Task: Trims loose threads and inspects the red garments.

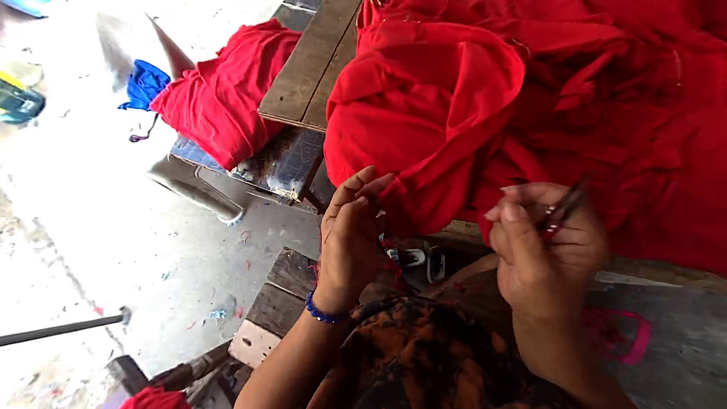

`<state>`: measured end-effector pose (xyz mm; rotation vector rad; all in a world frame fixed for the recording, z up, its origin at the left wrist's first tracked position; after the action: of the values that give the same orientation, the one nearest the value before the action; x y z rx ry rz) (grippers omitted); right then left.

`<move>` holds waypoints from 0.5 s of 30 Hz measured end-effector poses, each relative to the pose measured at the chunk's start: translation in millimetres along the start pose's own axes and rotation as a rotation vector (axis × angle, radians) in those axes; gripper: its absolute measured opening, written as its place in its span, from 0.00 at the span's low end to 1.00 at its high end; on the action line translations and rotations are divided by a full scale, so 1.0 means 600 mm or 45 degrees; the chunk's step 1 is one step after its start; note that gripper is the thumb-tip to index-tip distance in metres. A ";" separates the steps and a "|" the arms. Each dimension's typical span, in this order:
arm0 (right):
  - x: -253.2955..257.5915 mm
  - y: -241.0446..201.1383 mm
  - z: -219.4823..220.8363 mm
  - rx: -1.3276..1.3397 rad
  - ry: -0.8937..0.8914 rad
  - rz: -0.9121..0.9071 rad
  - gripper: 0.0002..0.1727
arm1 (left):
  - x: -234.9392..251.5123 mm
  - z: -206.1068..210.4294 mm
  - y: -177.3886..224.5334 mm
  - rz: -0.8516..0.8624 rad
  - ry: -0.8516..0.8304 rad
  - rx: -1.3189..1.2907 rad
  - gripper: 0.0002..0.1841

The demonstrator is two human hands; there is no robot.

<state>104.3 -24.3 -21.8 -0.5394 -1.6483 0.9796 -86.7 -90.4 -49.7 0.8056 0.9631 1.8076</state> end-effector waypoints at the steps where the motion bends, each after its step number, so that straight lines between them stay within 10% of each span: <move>1: -0.001 0.002 0.014 -0.015 -0.030 -0.001 0.10 | -0.003 -0.003 0.001 0.013 -0.010 -0.014 0.23; 10: -0.039 0.043 0.078 0.018 -0.041 0.150 0.27 | -0.005 -0.005 -0.005 0.025 -0.061 -0.040 0.23; 15: -0.041 0.053 0.083 -0.068 0.089 0.114 0.10 | -0.002 -0.013 -0.007 0.108 -0.275 0.055 0.25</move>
<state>60.4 -41.6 -65.3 -0.6812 -1.6032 0.9736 -91.0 -92.5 -57.6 1.0589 0.8402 1.7340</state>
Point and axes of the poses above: each hand's wrist, its own x-axis towards the middle knuckle, its own z-axis out of the palm, y = z × x, the point moved 1 cm from there along x, towards the middle knuckle, and after that the axes turned 2 degrees about -y, right-handed, at the moved point
